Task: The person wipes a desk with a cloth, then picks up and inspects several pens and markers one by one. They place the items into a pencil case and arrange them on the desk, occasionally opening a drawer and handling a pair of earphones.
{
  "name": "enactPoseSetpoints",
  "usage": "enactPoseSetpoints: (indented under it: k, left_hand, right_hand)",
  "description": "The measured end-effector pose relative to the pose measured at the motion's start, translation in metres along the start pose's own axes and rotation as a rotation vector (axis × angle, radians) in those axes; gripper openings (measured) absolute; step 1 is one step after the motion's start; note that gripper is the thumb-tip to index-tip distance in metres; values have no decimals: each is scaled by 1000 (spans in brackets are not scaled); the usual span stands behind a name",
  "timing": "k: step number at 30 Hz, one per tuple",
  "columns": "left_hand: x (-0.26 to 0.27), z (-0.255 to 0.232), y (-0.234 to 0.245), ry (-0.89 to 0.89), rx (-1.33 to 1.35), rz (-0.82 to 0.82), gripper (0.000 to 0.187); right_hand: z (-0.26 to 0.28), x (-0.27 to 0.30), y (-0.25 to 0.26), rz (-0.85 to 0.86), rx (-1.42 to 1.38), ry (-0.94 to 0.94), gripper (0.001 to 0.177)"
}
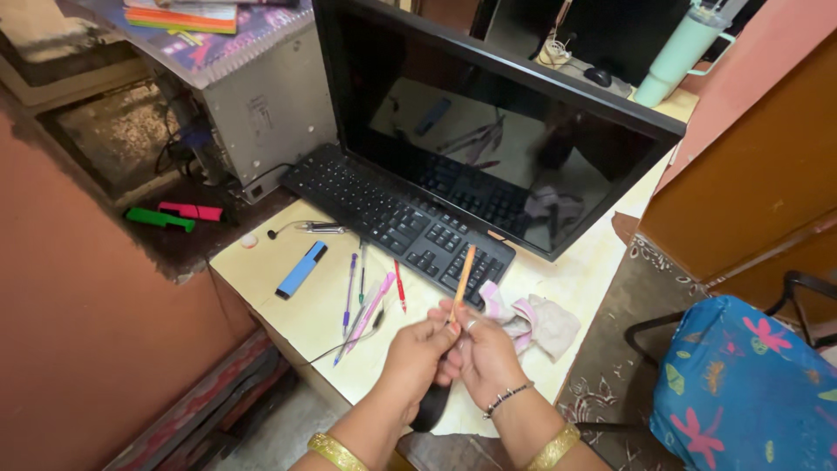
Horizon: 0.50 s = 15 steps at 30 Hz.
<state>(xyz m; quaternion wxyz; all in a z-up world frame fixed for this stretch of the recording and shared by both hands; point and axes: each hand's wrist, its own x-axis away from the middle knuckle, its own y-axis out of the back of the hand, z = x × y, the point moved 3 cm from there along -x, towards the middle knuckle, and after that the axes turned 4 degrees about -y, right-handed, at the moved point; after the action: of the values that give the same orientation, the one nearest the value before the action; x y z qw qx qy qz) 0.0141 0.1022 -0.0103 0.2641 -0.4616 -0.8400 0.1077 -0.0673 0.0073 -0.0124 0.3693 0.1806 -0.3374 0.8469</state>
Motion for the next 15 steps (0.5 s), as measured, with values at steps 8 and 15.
enactPoseSetpoints:
  k: [8,15]
  left_hand:
    - [18,44,23,307,-141,-47,24]
    - [14,41,3,160,24,-5,27]
  right_hand:
    - [-51,-18,44,-181,-7,-247,36]
    - [-31,12,17,-94,-102,-142,36]
